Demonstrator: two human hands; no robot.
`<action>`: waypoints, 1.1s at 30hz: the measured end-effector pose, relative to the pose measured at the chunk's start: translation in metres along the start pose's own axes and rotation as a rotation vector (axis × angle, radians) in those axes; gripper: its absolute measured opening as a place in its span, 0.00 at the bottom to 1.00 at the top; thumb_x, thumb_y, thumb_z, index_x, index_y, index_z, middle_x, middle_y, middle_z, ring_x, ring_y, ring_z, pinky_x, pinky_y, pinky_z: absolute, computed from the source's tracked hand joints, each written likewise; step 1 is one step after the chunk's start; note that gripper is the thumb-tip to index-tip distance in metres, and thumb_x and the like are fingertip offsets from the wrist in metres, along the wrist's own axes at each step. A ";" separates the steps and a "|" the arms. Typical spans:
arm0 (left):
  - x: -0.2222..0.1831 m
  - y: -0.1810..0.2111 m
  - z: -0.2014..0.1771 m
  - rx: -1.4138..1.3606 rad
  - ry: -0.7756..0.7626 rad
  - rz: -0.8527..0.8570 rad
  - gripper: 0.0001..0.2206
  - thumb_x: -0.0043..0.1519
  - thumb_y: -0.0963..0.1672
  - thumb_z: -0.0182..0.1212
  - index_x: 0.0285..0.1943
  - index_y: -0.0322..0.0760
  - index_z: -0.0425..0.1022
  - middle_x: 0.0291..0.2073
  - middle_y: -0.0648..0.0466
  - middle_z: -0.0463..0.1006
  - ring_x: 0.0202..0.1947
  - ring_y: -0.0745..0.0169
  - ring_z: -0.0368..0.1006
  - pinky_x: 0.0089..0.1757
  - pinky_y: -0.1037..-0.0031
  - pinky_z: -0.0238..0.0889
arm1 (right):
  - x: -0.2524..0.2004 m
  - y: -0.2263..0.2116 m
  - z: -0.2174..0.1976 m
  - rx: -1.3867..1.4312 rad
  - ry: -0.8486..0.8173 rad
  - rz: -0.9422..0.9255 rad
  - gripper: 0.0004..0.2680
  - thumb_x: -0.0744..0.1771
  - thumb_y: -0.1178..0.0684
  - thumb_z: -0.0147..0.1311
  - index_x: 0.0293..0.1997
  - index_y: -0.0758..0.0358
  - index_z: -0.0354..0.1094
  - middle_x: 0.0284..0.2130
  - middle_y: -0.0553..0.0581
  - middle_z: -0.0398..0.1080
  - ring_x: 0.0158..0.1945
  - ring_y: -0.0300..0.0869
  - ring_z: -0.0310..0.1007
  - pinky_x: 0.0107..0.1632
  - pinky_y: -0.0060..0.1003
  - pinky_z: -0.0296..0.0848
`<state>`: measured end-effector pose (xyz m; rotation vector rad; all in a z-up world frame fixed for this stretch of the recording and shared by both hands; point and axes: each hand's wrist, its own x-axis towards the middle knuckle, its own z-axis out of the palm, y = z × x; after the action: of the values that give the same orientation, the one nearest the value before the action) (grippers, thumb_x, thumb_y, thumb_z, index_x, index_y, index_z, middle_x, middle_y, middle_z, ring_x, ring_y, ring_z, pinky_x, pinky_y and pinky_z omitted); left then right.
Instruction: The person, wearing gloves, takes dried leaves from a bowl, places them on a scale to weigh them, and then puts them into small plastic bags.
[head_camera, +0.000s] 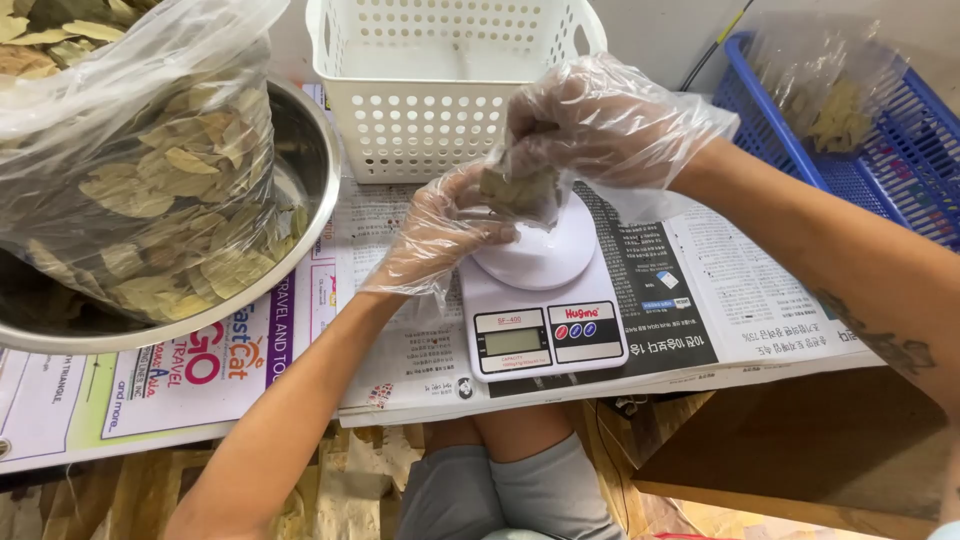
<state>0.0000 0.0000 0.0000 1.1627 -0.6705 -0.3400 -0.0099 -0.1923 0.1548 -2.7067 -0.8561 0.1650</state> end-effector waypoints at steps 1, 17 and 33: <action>-0.001 0.003 0.003 -0.001 -0.001 -0.001 0.20 0.51 0.36 0.75 0.51 0.40 0.76 0.42 0.57 0.80 0.43 0.60 0.82 0.47 0.73 0.80 | 0.000 0.002 0.002 0.000 0.000 0.002 0.05 0.68 0.59 0.48 0.41 0.61 0.72 0.33 0.55 0.75 0.33 0.46 0.73 0.34 0.38 0.74; -0.009 0.017 0.005 0.057 -0.020 -0.019 0.27 0.52 0.36 0.70 0.63 0.38 0.72 0.51 0.50 0.81 0.52 0.57 0.79 0.53 0.70 0.78 | 0.001 -0.006 0.009 0.003 -0.276 0.134 0.16 0.64 0.54 0.52 0.60 0.50 0.72 0.48 0.52 0.76 0.47 0.45 0.77 0.47 0.35 0.80; -0.013 0.029 0.015 -0.294 -0.131 0.131 0.12 0.61 0.31 0.59 0.51 0.30 0.68 0.58 0.33 0.74 0.54 0.34 0.79 0.58 0.55 0.77 | -0.004 -0.004 -0.007 0.419 -0.072 -0.045 0.07 0.69 0.56 0.50 0.46 0.63 0.74 0.39 0.54 0.76 0.41 0.40 0.74 0.43 0.31 0.73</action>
<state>-0.0225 0.0078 0.0265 0.8182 -0.7791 -0.3917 -0.0139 -0.1926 0.1629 -2.3007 -0.7983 0.3876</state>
